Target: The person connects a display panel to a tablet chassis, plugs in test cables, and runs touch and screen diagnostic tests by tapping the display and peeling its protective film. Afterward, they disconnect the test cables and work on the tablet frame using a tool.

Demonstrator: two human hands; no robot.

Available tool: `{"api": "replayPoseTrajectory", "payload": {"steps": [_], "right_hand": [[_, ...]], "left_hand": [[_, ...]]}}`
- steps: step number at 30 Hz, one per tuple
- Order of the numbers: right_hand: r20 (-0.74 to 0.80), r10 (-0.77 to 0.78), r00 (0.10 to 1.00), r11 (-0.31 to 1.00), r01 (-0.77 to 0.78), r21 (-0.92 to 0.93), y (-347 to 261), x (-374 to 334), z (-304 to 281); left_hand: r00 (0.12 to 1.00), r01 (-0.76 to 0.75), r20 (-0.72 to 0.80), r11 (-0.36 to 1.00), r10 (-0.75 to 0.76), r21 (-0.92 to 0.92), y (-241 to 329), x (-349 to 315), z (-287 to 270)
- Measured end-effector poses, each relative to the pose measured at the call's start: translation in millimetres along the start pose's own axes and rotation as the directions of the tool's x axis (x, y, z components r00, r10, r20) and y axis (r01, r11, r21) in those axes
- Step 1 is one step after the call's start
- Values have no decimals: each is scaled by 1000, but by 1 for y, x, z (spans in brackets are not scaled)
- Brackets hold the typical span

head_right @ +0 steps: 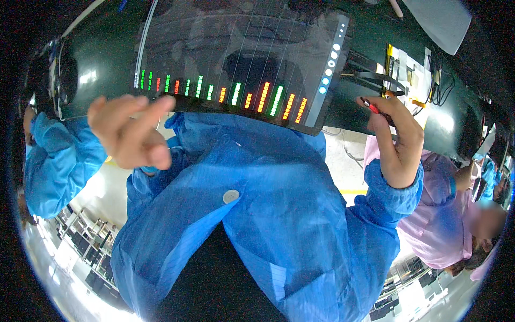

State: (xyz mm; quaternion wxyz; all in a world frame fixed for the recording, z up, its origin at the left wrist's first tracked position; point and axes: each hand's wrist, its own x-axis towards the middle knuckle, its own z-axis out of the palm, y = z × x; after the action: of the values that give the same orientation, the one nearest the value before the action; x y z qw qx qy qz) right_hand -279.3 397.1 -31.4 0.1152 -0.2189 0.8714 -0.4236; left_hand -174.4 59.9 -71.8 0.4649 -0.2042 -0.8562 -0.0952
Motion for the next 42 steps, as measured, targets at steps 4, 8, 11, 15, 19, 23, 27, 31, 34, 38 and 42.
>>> {"api": "replayPoseTrajectory", "payload": {"steps": [4,8,11,15,19,23,27,31,34,38,42], "right_hand": [[-19,20,1000,990,-22,-136,7,3,0],[-83,-73,994,963,49,-264,5,9,12],[-103,-182,978,906,126,-404,11,14,15],[-73,-270,960,870,211,-446,14,17,15],[-65,-324,944,835,253,-489,18,19,16],[-41,-412,910,791,335,-513,24,23,15],[39,-429,902,790,396,-468,23,25,8],[117,-440,890,763,439,-473,23,27,5],[148,-436,888,774,453,-442,25,27,4],[170,-429,887,772,458,-440,24,33,4],[164,-446,880,776,472,-418,21,37,5]], "left_hand": [[957,291,-4,956,-291,19,-24,7,-13],[829,537,-56,819,-557,-203,-51,12,7],[767,641,239,719,-595,-270,-71,15,18],[672,723,494,633,-552,-276,-80,19,25],[592,799,564,514,-576,-313,-82,24,40],[574,805,582,527,-576,-272,-83,23,50],[462,885,595,386,-658,-260,-70,32,50],[440,895,592,381,-675,-230,-73,33,50],[454,884,619,410,-641,-224,-78,24,49],[394,919,645,295,-654,-262,-67,30,50],[366,930,669,221,-647,-295,-61,42,51]]}}
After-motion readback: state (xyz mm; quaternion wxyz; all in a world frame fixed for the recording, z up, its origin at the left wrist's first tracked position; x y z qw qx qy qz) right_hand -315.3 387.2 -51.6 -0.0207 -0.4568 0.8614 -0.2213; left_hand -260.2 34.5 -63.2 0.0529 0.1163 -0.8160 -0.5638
